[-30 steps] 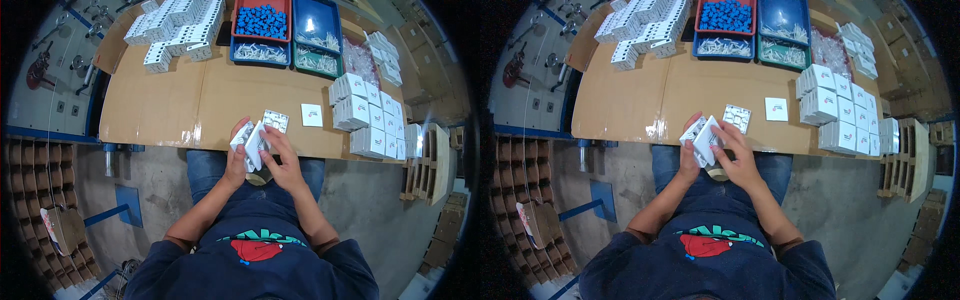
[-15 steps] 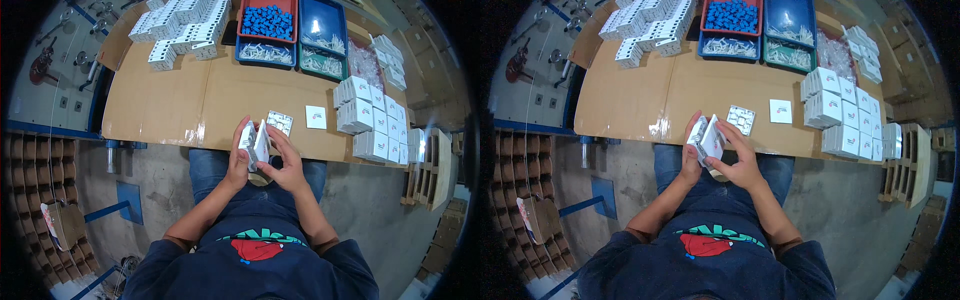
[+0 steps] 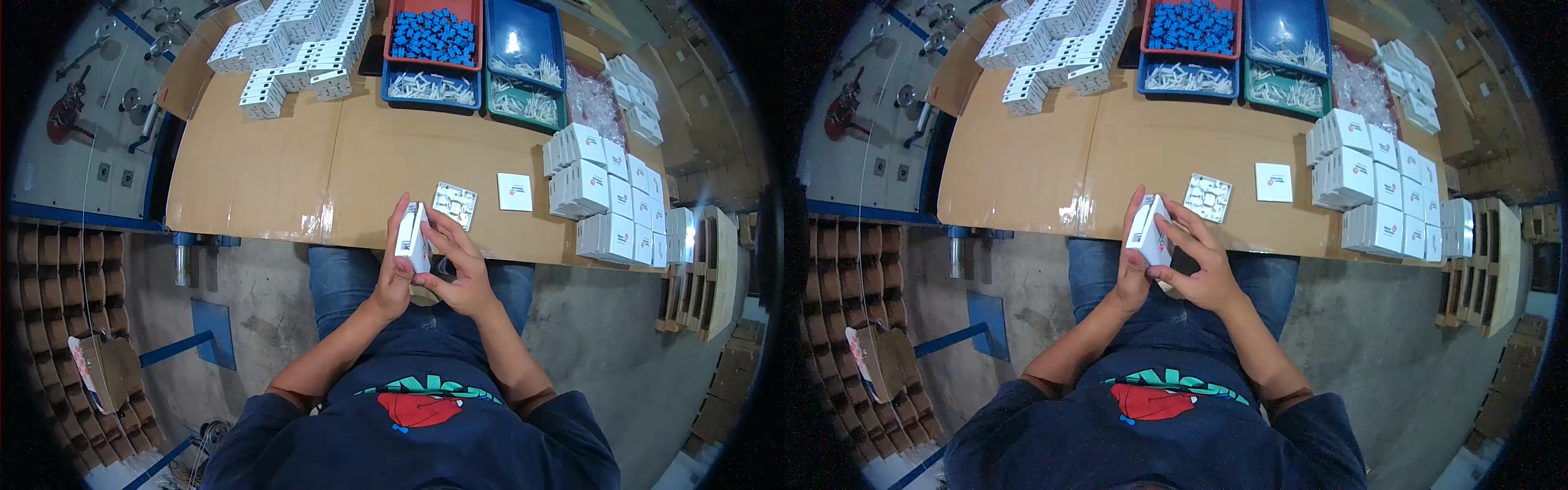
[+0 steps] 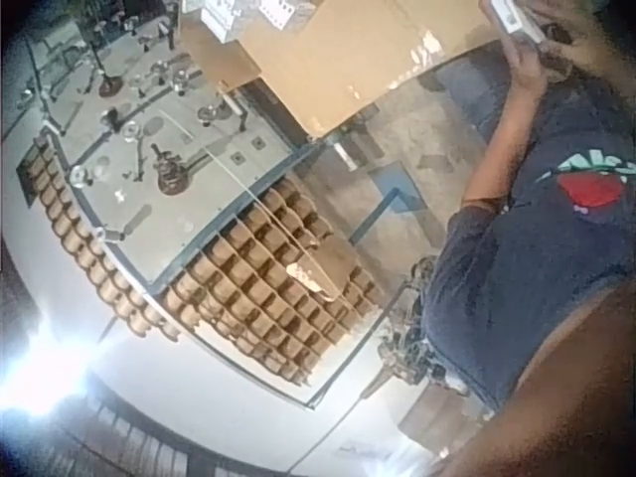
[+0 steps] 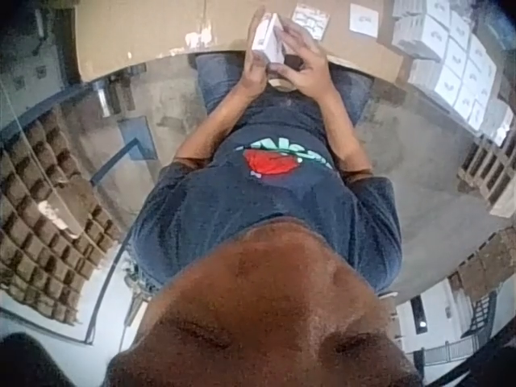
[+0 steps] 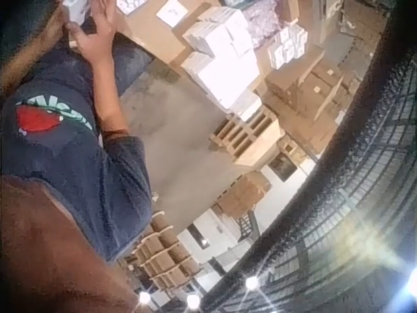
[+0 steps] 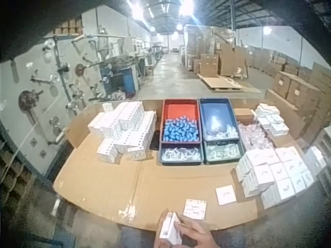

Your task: Assemble and package electrical components into small boxes at a factory workbench.

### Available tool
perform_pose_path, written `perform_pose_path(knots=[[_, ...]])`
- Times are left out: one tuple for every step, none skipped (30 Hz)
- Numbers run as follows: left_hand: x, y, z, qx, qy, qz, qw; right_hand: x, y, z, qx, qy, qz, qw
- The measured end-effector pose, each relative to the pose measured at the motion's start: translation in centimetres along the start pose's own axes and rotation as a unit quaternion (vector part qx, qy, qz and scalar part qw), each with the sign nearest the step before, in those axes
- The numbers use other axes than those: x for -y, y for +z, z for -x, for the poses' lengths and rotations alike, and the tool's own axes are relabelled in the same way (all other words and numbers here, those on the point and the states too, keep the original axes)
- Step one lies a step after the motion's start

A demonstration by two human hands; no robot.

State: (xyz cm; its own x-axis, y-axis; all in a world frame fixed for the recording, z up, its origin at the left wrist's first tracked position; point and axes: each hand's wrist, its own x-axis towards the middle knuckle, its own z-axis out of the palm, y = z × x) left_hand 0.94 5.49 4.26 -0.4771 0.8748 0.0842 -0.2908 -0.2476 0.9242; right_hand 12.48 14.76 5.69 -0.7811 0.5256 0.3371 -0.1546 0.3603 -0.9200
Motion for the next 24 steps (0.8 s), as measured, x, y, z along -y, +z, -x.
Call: perform_pose_path(knots=[[-0.4,0.4,-0.1,0.014,0.01,0.023,1.0,-0.1,0.1,0.1,0.0,0.001,0.0,1.0],[-0.6,0.7,-0.1,0.028,0.019,0.047,0.998,-0.3,0.4,0.1,-0.009,-0.007,0.003,1.0],[-0.6,0.5,-0.2,0.029,0.019,0.047,0.998,-0.4,0.5,0.1,-0.017,-0.014,0.006,1.0],[-0.6,0.2,-0.5,0.053,0.049,0.022,0.997,-0.6,0.7,0.3,-0.018,-0.014,0.007,1.0],[-0.6,0.1,-0.6,0.077,0.078,-0.004,0.994,-0.9,0.9,0.7,-0.021,-0.017,0.015,1.0],[-0.6,0.2,-0.6,0.077,0.08,-0.005,0.994,-1.0,1.0,0.5,-0.023,-0.023,0.023,0.999],[-0.6,0.4,-0.3,0.041,0.025,0.026,0.999,-0.8,0.6,0.5,-0.024,-0.025,0.023,0.999],[-0.5,0.5,-0.2,0.004,-0.03,0.057,0.998,-0.3,-0.1,0.5,-0.001,0.027,0.006,1.0],[-0.3,0.2,0.0,0.006,-0.032,0.057,0.998,0.0,-0.5,0.7,0.022,0.081,-0.011,0.996],[0.1,-0.3,0.1,0.025,-0.045,0.038,0.998,-0.8,-0.6,0.9,-0.027,0.059,-0.038,0.997],[0.6,-0.7,0.3,0.045,-0.058,0.019,0.997,-1.5,-0.5,0.7,-0.031,0.061,-0.038,0.997],[0.8,-0.6,0.6,0.063,-0.052,-0.037,0.996,-2.0,-0.4,0.3,-0.13,0.154,-0.147,0.968],[1.0,-0.1,0.7,0.09,-0.02,-0.072,0.993,-2.2,-0.3,-0.2,-0.226,0.241,-0.252,0.91],[1.1,0.5,1.1,0.117,-0.006,-0.071,0.991,-2.2,-0.3,-0.5,-0.232,0.243,-0.251,0.908],[0.8,1.0,1.3,0.144,0.007,-0.07,0.987,-1.7,0.0,-1.1,-0.229,0.259,-0.167,0.923],[0.9,1.3,1.4,0.149,0.002,-0.069,0.986,-1.5,0.1,-1.3,-0.225,0.275,-0.082,0.931],[1.0,1.5,1.5,0.146,0.002,-0.077,0.986,-1.6,0.1,-1.2,-0.23,0.278,-0.082,0.929],[1.1,1.7,1.4,0.143,0.003,-0.085,0.986,-1.6,0.1,-1.1,-0.258,0.255,-0.062,0.93],[1.3,1.8,1.6,0.147,0.0,-0.084,0.986,-1.6,0.1,-1.1,-0.285,0.232,-0.042,0.929],[1.6,1.8,1.8,0.153,-0.035,-0.064,0.986,-2.0,0.2,-0.9,-0.301,0.222,-0.043,0.926],[1.8,1.9,2.0,0.157,-0.069,-0.045,0.984,-2.3,0.2,-0.7,-0.303,0.223,-0.042,0.925],[1.8,1.9,2.0,0.159,-0.071,-0.044,0.984,-2.5,0.0,-0.4,-0.312,0.216,-0.046,0.924],[1.8,2.0,1.9,0.166,-0.082,-0.044,0.982,-2.7,-0.1,-0.3,-0.32,0.21,-0.051,0.923],[1.8,2.1,1.9,0.172,-0.093,-0.042,0.98,-2.8,-0.2,-0.1,-0.321,0.21,-0.049,0.922]])
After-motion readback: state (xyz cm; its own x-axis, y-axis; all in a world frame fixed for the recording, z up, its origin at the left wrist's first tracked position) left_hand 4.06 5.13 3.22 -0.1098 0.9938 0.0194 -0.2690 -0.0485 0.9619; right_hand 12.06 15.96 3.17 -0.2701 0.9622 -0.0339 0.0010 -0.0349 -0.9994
